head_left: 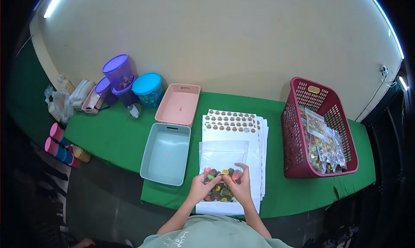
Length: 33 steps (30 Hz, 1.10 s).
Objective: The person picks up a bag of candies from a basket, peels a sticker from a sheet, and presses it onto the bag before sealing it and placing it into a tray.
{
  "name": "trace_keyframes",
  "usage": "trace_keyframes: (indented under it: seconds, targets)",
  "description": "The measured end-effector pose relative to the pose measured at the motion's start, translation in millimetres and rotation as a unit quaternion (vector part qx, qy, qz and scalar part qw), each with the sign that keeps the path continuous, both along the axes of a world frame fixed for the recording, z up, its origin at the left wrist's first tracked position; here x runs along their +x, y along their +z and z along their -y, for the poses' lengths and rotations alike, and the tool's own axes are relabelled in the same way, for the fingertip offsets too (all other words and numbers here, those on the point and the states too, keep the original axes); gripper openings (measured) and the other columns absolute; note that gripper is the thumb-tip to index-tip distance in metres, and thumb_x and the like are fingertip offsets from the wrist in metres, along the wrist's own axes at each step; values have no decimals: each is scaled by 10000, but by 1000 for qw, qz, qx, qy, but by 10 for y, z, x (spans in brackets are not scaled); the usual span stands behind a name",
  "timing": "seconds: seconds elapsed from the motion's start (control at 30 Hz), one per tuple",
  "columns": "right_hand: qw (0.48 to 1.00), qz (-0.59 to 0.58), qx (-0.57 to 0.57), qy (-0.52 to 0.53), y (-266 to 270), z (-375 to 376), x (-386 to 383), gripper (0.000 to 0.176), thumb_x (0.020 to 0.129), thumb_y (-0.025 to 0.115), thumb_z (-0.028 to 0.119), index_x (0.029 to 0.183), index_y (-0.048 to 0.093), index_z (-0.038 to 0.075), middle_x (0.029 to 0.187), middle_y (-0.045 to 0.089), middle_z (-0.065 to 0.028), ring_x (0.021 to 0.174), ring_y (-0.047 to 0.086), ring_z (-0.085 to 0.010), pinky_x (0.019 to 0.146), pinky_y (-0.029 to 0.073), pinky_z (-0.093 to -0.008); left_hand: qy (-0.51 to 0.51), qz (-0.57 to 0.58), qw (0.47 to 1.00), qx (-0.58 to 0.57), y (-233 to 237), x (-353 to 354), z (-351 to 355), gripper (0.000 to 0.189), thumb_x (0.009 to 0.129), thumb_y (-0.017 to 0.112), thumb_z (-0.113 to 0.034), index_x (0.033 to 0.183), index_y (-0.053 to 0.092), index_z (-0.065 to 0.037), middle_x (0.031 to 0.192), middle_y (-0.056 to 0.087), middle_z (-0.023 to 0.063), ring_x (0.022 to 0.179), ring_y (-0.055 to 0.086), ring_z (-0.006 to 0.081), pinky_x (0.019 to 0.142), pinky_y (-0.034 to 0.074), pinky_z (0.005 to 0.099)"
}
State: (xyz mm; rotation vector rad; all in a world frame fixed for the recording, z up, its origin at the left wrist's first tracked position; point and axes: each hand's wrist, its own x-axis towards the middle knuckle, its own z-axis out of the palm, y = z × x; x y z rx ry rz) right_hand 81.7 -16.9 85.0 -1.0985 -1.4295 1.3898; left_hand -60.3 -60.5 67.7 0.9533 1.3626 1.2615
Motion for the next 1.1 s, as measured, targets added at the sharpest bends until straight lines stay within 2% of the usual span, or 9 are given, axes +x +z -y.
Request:
trace_keyframes:
  seconds: [0.1, 0.33, 0.43, 0.6, 0.63, 0.73, 0.83, 0.97, 1.1]
  targets:
    - [999, -31, 10, 15, -28, -15, -197, 543, 755, 673, 159, 1146, 334, -5, 810, 587, -105, 756, 569, -119, 664, 454, -229, 13, 9, 1000, 9, 19, -205, -17, 208, 810, 632, -242, 899, 626, -54, 783, 623, 15, 708, 555, 45, 614, 440, 191]
    - [999, 5, -2, 34, -67, 6, -537, 588, 737, 690, 161, 1160, 314, 5, 877, 568, -127, 807, 567, -148, 697, 462, -256, 7, 126, 992, -30, -22, -581, 14, 253, 836, 603, -230, 976, 566, -22, 804, 602, 1, 725, 543, 46, 648, 441, 200]
    - [999, 38, 21, 28, -38, 32, -701, 605, 715, 707, 145, 1153, 311, 11, 910, 537, -128, 828, 552, -148, 710, 463, -247, 15, 148, 986, 77, -147, -661, 22, 287, 830, 611, -245, 1012, 550, -33, 766, 597, -6, 701, 541, 45, 628, 445, 205]
    - [998, 45, -23, 34, 57, 121, -914, 597, 690, 724, 144, 1108, 321, 7, 957, 505, -141, 840, 541, -150, 705, 464, -247, -2, 37, 998, 40, -187, -910, 15, 276, 814, 624, -280, 945, 586, -40, 661, 565, -16, 605, 511, 33, 538, 434, 213]
    - [996, 66, 43, 28, -39, 130, -939, 564, 688, 704, 109, 1088, 317, 13, 959, 483, -131, 843, 524, -145, 689, 461, -246, 8, 23, 998, 55, -150, -926, 15, 277, 811, 627, -287, 930, 593, -39, 643, 559, -16, 590, 504, 30, 520, 429, 213]
    - [994, 82, 63, 32, -58, 195, -992, 539, 682, 672, 65, 1082, 314, 15, 949, 472, -115, 836, 510, -141, 671, 457, -248, 4, -14, 1000, -13, -8, -1025, 79, 280, 804, 633, -299, 883, 608, -31, 645, 570, -3, 553, 494, 30, 495, 419, 213]
    - [998, 54, -2, 32, 0, 278, -1072, 532, 681, 659, 109, 1073, 316, 4, 931, 491, -134, 839, 530, -170, 708, 458, -289, -22, -57, 998, -30, 65, -1115, 175, 315, 795, 640, -303, 957, 585, -39, 679, 589, 9, 518, 503, 41, 437, 417, 216]
    - [994, -19, -58, 85, -41, 275, -1124, 557, 703, 657, 107, 1121, 301, 13, 918, 510, -130, 824, 529, -146, 674, 455, -250, -26, 3, 1000, -13, 50, -1217, 296, 344, 779, 652, -313, 977, 566, -46, 759, 590, 4, 597, 545, 42, 369, 387, 177]
    - [1000, -12, -14, 19, -85, 234, -1302, 597, 699, 731, 209, 1108, 346, 7, 815, 591, -112, 714, 557, -122, 613, 451, -228, -37, 1, 999, -35, -12, -1303, 316, 355, 768, 661, -290, 1004, 542, -54, 745, 603, 11, 522, 521, 42, 332, 366, 181]
